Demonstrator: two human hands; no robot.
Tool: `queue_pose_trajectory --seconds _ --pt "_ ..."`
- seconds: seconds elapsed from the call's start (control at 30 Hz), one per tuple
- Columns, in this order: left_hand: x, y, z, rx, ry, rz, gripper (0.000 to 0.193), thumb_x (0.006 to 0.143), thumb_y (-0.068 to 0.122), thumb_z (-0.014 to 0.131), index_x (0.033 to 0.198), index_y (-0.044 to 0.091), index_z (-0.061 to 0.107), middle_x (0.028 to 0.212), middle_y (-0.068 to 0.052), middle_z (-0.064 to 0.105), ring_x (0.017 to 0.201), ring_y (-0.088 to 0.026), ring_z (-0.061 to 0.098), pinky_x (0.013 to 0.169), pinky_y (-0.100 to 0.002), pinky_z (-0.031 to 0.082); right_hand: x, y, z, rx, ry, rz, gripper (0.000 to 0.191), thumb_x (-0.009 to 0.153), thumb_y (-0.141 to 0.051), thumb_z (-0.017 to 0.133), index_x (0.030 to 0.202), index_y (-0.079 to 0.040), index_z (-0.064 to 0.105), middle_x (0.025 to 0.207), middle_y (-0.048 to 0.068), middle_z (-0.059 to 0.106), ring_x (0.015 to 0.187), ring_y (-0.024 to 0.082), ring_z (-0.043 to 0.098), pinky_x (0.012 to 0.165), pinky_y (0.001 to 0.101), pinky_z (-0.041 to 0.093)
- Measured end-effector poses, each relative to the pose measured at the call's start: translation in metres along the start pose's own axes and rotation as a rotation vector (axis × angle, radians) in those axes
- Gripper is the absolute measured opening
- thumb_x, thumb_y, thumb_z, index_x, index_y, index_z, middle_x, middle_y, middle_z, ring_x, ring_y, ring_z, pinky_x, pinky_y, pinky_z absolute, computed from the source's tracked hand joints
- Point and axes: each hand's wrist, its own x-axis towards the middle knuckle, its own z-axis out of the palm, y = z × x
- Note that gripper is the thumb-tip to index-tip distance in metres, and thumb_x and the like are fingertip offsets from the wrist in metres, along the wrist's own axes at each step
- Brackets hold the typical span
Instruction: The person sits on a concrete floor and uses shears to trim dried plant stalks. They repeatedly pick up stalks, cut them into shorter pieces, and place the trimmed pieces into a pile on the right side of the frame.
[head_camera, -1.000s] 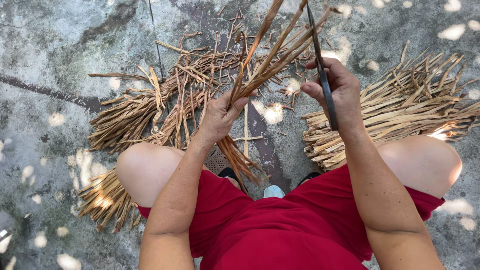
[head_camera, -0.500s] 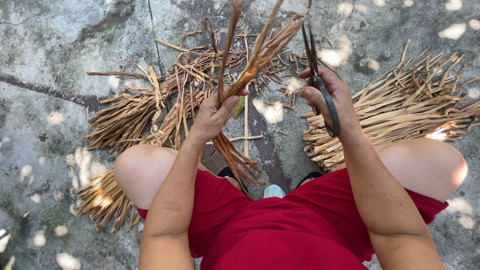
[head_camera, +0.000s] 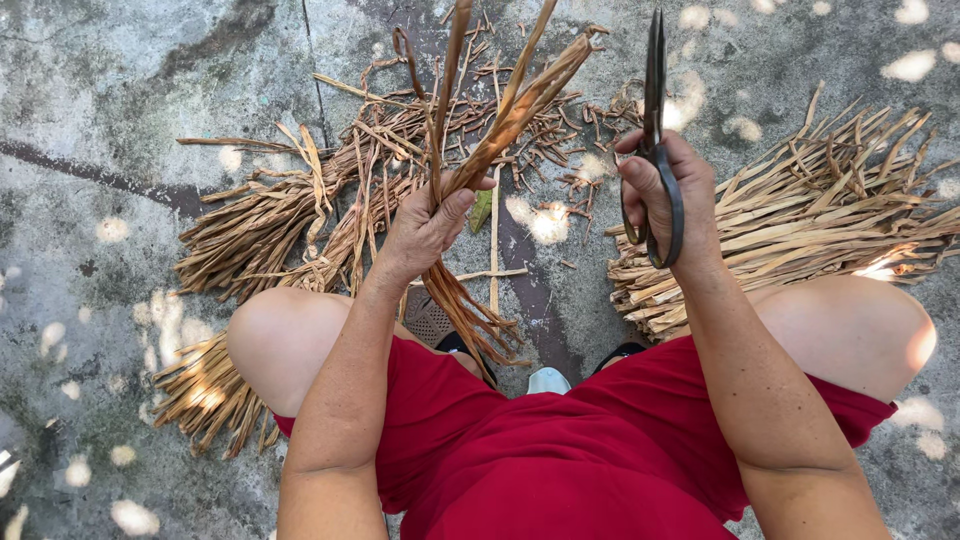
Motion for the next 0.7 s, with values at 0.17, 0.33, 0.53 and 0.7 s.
queue_pose_trajectory --seconds 0.17,0.33,0.53,0.7 --pt "0.000 -0.001 0.000 -0.016 -0.035 -0.027 0.037 0.106 0.036 0.057 0.130 0.010 0.069 0.063 0.011 0.040 0.052 -0.001 0.038 0.046 -0.020 0.029 0.002 0.010 0.001 -0.238 -0.144 0.006 0.041 0.098 -0.039 0.071 0.123 -0.008 0.062 0.086 -0.003 0.068 0.073 0.003 0.065 0.064 0.0183 0.055" --pt "-0.001 0.000 0.006 0.024 -0.096 -0.069 0.037 0.107 0.035 0.058 0.130 0.009 0.070 0.063 0.011 0.040 0.055 -0.002 0.039 0.048 -0.020 0.029 0.000 0.011 0.003 -0.133 -0.140 0.049 0.041 0.094 -0.033 0.079 0.121 -0.005 0.067 0.075 -0.003 0.060 0.062 0.003 0.055 0.053 0.0178 0.042" --pt "0.000 0.002 0.006 0.056 -0.038 -0.101 0.037 0.105 0.035 0.059 0.129 0.010 0.071 0.061 0.011 0.042 0.053 -0.002 0.038 0.046 -0.021 0.029 0.000 0.003 0.006 -0.048 -0.085 0.126 0.031 0.089 -0.021 0.082 0.111 -0.003 0.070 0.070 -0.005 0.059 0.052 0.003 0.051 0.042 0.0189 0.038" --pt "-0.001 0.002 0.005 0.096 -0.015 -0.098 0.035 0.105 0.035 0.058 0.128 0.012 0.071 0.062 0.010 0.044 0.053 -0.002 0.039 0.046 -0.021 0.031 0.003 -0.001 0.000 -0.169 0.007 0.064 0.035 0.092 -0.029 0.080 0.116 -0.006 0.067 0.073 -0.002 0.060 0.060 0.006 0.056 0.051 0.0216 0.045"
